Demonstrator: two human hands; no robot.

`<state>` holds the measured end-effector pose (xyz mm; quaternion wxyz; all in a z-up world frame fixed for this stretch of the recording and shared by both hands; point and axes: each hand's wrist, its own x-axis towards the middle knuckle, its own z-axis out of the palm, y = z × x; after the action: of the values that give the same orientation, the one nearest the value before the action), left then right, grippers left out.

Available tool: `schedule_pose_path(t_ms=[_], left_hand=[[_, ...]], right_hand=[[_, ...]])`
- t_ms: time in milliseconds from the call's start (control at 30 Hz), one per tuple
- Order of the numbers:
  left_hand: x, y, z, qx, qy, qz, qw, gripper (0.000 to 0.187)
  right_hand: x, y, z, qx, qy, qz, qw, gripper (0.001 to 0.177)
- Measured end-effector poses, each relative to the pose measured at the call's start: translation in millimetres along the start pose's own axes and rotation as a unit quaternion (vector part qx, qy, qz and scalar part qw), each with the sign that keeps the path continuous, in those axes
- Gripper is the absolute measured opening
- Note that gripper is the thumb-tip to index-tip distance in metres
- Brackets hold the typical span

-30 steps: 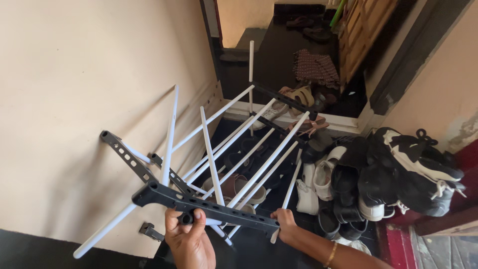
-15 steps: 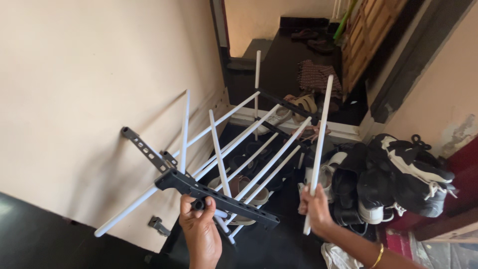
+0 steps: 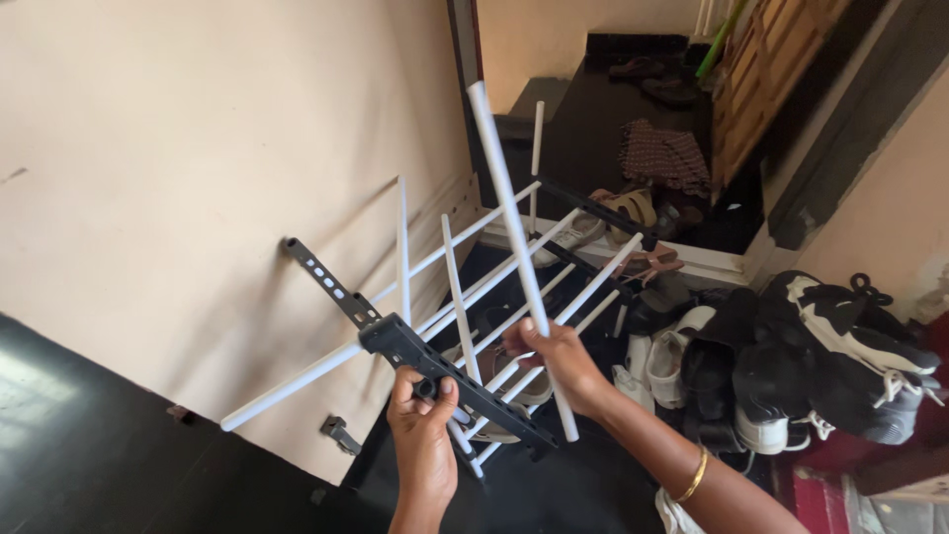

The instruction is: The person removes shoes from a partially assembled shoe rack and then assembles the rack by inserting white poles into black plastic connectors. The shoes are placed on the floor during the process.

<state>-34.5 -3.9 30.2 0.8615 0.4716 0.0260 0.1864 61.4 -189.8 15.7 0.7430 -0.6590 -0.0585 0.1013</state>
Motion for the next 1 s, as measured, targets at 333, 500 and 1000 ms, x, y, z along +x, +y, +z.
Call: schedule_pose_path(t_ms=[333,500,1000], left_hand=[[-1,10,3,0.076,-0.036,-0.007,0.996,0.015],[-4,31,8,0.358,-0.096,0.105,0.923,0.032],[-34,47,28,0.34,-0.181,0.198,0.902,0.052]], right_hand=[[-43,13,22,-0.036,-0.184,-0.062,0.98,0.057],[-43,1,8,0.006,-0.119,-0.039,0.992,0.055],[-67,-83,16,-0.157,0.003,-0.135,0.978,0.047]])
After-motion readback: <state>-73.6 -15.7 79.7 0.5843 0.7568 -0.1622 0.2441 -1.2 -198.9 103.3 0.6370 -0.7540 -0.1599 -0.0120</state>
